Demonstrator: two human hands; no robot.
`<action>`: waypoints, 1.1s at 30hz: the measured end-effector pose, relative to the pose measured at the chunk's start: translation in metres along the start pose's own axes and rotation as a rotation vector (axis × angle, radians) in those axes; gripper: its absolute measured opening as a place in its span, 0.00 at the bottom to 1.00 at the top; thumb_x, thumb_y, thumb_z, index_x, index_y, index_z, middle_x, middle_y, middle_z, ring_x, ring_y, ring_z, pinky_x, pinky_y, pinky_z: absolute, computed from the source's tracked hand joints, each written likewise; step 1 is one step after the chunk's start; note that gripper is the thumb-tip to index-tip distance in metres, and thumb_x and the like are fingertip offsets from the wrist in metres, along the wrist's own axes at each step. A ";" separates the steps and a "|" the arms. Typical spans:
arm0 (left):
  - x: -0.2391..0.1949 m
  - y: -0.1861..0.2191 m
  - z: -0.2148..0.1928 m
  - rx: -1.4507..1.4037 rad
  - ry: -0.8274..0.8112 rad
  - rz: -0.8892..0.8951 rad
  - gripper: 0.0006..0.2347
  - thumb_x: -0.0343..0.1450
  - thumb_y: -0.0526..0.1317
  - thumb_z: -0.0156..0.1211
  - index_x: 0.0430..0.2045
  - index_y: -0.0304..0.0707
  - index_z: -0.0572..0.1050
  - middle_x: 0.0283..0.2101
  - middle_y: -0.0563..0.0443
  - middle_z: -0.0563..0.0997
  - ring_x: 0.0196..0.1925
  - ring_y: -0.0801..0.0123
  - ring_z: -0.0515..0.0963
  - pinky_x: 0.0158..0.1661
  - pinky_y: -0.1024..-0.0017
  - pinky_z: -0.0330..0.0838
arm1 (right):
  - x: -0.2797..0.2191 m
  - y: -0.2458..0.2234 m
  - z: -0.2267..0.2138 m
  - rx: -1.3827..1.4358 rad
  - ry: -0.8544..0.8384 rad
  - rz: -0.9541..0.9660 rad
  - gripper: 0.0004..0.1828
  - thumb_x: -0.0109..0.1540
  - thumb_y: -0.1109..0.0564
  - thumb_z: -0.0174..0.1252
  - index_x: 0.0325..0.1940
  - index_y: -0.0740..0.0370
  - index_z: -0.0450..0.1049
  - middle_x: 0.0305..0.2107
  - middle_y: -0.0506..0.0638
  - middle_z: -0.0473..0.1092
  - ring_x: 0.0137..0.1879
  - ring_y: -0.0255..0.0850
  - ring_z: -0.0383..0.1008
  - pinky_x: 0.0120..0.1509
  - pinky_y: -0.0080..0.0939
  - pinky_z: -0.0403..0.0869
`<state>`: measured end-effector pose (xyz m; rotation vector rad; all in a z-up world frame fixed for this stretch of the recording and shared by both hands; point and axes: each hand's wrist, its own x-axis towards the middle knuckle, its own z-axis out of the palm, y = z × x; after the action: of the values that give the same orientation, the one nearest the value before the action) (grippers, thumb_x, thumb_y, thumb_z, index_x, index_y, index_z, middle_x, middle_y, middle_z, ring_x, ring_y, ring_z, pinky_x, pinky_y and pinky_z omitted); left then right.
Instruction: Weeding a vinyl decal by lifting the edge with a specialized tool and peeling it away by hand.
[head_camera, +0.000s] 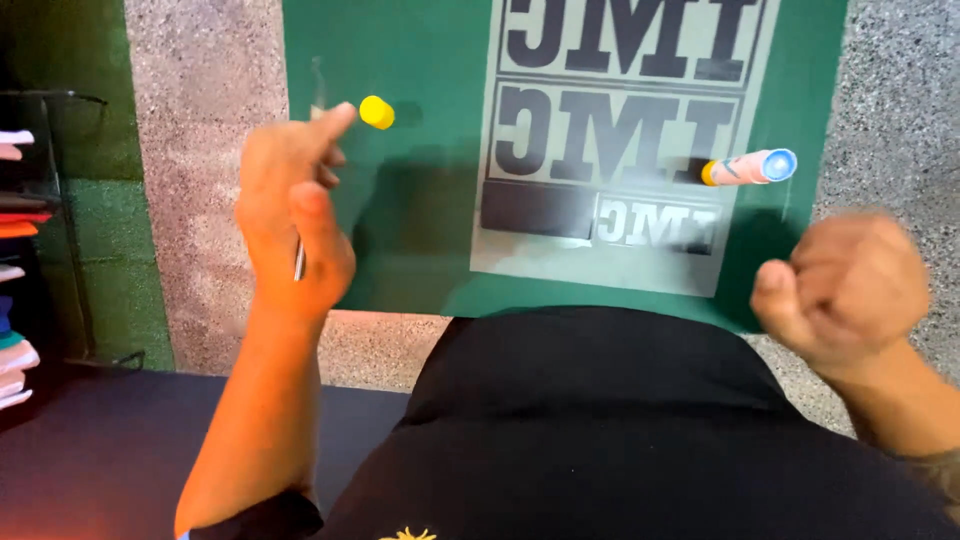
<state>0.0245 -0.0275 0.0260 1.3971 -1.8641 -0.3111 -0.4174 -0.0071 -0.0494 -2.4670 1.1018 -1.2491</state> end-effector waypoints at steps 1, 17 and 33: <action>0.000 0.003 0.005 -0.119 -0.035 -0.029 0.28 0.84 0.54 0.28 0.57 0.27 0.73 0.42 0.37 0.77 0.41 0.58 0.74 0.45 0.65 0.71 | 0.004 -0.001 -0.002 -0.034 -0.244 -0.083 0.26 0.65 0.60 0.55 0.14 0.61 0.54 0.13 0.54 0.56 0.21 0.55 0.57 0.30 0.54 0.58; 0.012 0.009 0.050 0.439 -0.288 0.432 0.11 0.78 0.26 0.48 0.50 0.33 0.77 0.42 0.44 0.74 0.32 0.55 0.68 0.35 0.62 0.68 | 0.074 -0.014 0.012 -0.082 -0.328 0.397 0.43 0.57 0.44 0.75 0.70 0.59 0.64 0.57 0.53 0.72 0.61 0.54 0.71 0.66 0.58 0.66; 0.050 0.137 0.024 -0.544 -0.657 0.466 0.08 0.75 0.36 0.48 0.42 0.37 0.75 0.41 0.41 0.76 0.38 0.49 0.75 0.40 0.56 0.71 | 0.066 -0.002 0.029 -0.084 -0.170 0.308 0.12 0.62 0.50 0.72 0.46 0.54 0.82 0.44 0.46 0.79 0.50 0.42 0.76 0.59 0.44 0.69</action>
<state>-0.0946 -0.0281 0.1136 0.4870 -2.3043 -1.0351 -0.3694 -0.0554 -0.0254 -2.2943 1.4426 -0.9050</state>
